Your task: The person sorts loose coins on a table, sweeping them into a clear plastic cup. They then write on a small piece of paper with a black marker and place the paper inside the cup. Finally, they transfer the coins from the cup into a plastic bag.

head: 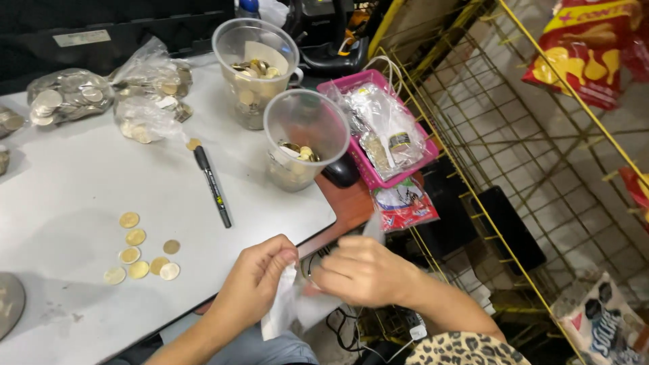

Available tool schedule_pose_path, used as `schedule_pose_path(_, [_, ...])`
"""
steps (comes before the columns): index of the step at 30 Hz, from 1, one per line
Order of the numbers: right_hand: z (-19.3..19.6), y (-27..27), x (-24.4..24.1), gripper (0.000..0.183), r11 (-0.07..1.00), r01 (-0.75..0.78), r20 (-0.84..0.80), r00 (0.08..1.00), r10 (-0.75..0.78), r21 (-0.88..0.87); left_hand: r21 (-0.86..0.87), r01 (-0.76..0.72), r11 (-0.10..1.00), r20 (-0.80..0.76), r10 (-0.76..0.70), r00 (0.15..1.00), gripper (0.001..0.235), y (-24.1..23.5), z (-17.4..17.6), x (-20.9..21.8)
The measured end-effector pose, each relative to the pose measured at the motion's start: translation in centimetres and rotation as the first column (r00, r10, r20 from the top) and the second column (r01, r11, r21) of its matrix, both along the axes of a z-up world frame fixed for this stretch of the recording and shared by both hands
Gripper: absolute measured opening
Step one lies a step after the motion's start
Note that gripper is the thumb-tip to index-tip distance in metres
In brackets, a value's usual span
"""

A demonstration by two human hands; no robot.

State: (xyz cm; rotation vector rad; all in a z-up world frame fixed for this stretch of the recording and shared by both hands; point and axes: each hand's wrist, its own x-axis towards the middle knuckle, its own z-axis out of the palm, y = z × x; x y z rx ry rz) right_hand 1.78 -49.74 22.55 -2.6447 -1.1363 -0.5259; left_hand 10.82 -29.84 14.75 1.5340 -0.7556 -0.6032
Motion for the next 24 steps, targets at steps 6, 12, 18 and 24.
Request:
schedule_pose_path(6, [-4.3, -13.0, -6.0, 0.004, 0.718, 0.099, -0.121, 0.992, -0.021, 0.689, -0.100, -0.275, 0.956, -0.058, 0.270, 0.961, 0.028, 1.7, -4.2, 3.9])
schedule_pose_path(12, [-4.3, -31.2, -5.0, 0.019, -0.192, 0.881, -0.798, 0.275, -0.536, 0.432, 0.023, -0.457, 0.889, -0.160, 0.454, 0.876, 0.016, 8.1, -4.2, 11.9])
schedule_pose_path(18, [-15.9, -65.4, -12.1, 0.048, -0.376, 0.893, -0.264, -0.435, -0.861, -0.248, -0.395, -0.531, 0.750, 0.793, 0.570, 0.216, 0.014, 10.1, 3.6, 13.0])
schedule_pose_path(24, [-7.4, -47.1, -10.4, 0.065, -0.270, 0.954, 0.277, -0.226, -0.934, -0.130, 0.093, -0.682, 0.725, 0.994, -0.110, 0.018, 0.023, 11.2, -3.9, 16.2])
